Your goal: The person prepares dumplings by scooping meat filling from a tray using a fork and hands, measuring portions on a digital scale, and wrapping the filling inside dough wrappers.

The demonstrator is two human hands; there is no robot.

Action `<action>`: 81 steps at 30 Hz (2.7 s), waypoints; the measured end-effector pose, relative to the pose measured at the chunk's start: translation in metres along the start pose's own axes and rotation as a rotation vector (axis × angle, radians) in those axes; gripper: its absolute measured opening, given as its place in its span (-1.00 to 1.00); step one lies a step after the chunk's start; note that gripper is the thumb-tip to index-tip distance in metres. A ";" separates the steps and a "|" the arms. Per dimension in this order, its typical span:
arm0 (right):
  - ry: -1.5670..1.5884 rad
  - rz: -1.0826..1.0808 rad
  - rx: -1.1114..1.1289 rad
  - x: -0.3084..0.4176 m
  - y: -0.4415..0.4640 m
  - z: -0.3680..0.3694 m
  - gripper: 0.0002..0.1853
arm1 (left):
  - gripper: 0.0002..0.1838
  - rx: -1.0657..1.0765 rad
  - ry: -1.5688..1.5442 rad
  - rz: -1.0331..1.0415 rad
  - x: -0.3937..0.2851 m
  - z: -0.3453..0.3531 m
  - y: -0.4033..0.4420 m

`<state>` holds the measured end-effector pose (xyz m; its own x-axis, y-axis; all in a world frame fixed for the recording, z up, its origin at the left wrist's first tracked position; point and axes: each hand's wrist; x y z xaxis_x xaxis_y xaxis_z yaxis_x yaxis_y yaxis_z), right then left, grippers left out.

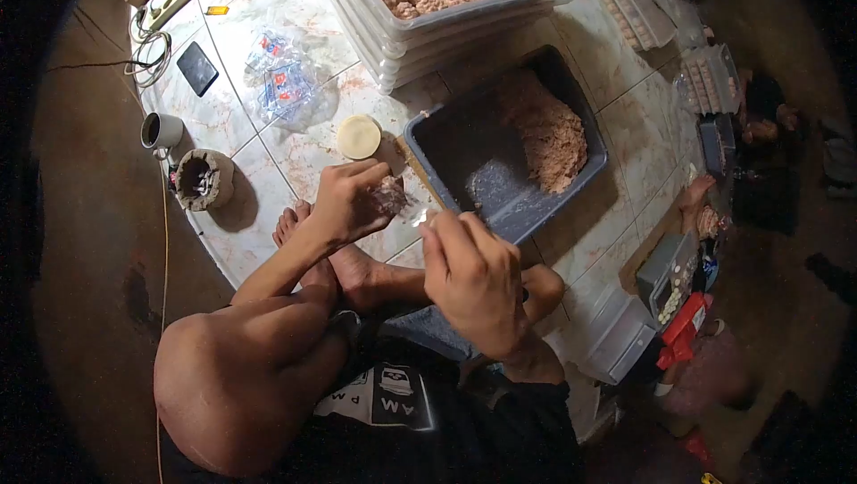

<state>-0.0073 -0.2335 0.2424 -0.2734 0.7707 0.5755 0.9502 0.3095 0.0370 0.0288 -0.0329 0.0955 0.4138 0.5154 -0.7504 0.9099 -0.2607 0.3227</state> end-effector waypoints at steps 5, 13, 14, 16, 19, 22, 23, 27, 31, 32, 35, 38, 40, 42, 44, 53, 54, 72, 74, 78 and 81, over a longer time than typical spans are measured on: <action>-0.149 0.046 0.015 -0.005 0.006 -0.008 -0.92 | -0.63 0.084 -0.355 -0.296 -0.003 0.000 0.003; 0.047 0.015 -0.037 0.003 0.009 -0.006 -0.91 | -0.74 0.032 -0.665 -0.194 -0.009 -0.005 0.006; -0.034 -0.003 0.121 -0.002 0.006 0.012 -0.89 | -0.75 0.036 -0.574 -0.161 -0.004 -0.002 0.002; -0.029 0.075 0.149 0.000 0.010 0.001 -0.91 | -0.76 0.046 -0.392 -0.089 0.003 0.002 -0.002; 0.031 0.038 0.117 0.012 0.005 0.003 -0.91 | -0.77 -0.049 -0.170 -0.012 -0.004 0.001 -0.001; -0.081 0.053 0.100 0.002 0.012 -0.006 -0.92 | -0.73 -0.025 -0.213 -0.125 -0.002 0.003 0.005; -0.094 0.114 -0.001 0.003 0.015 -0.015 -0.91 | -0.71 0.017 -0.378 -0.231 0.000 0.003 0.006; -0.038 0.084 -0.246 0.005 0.018 -0.042 -0.94 | -0.60 0.013 -0.777 -0.294 -0.019 -0.001 0.011; 0.070 -0.058 -0.025 0.019 0.009 -0.016 -0.93 | -0.74 0.096 -0.761 -0.255 -0.006 -0.001 0.006; 0.015 -0.030 0.035 0.011 0.010 -0.009 -0.93 | -0.76 0.147 -0.743 -0.219 -0.001 0.001 0.004; -0.066 0.067 0.084 0.007 0.012 -0.006 -0.90 | -0.77 0.101 -0.496 -0.214 -0.012 -0.008 0.006; -0.002 0.048 0.034 0.020 0.006 0.006 -0.89 | -0.72 0.006 -0.382 -0.136 -0.013 -0.011 0.004; 0.006 0.054 0.027 0.015 0.005 0.002 -0.90 | -0.69 -0.051 -0.215 -0.045 -0.008 -0.011 0.007; 0.014 0.042 0.035 0.008 0.011 -0.002 -0.91 | -0.65 -0.213 -0.075 0.016 -0.009 -0.003 0.008; 0.054 0.072 -0.030 0.018 0.009 0.010 -0.90 | -0.64 -0.389 0.025 0.068 -0.016 0.004 0.007; 0.136 0.078 0.029 0.023 0.002 0.012 -0.92 | -0.72 -0.501 0.130 0.045 -0.016 -0.005 0.016; 0.121 0.071 0.004 0.022 0.005 0.004 -0.92 | -0.70 -0.504 0.075 0.003 -0.010 -0.004 0.017; -0.161 0.034 -0.215 -0.126 0.041 0.109 -0.72 | -0.73 -0.447 -0.566 -0.365 -0.006 -0.079 0.010; 0.168 -0.135 0.139 -0.092 0.030 0.126 -0.64 | -0.77 -0.566 -0.484 -0.304 -0.008 -0.085 0.001; -0.036 -0.052 0.319 -0.063 0.030 0.188 -0.54 | -0.71 -0.534 -0.116 -0.031 -0.009 -0.094 -0.018; 0.049 0.059 0.344 -0.098 0.038 0.248 -0.62 | -0.64 -0.327 -0.126 0.047 -0.012 -0.073 -0.022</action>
<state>0.0185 -0.1590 -0.0153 -0.2041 0.7679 0.6072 0.8560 0.4409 -0.2699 0.0058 0.0260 0.1398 0.4673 0.3992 -0.7889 0.8595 0.0039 0.5111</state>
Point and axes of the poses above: each hand's wrist, its own y-axis towards the middle knuckle, its own z-axis out of the palm, x = y × z, and after that the axes turned 1 degree about -x, right-handed
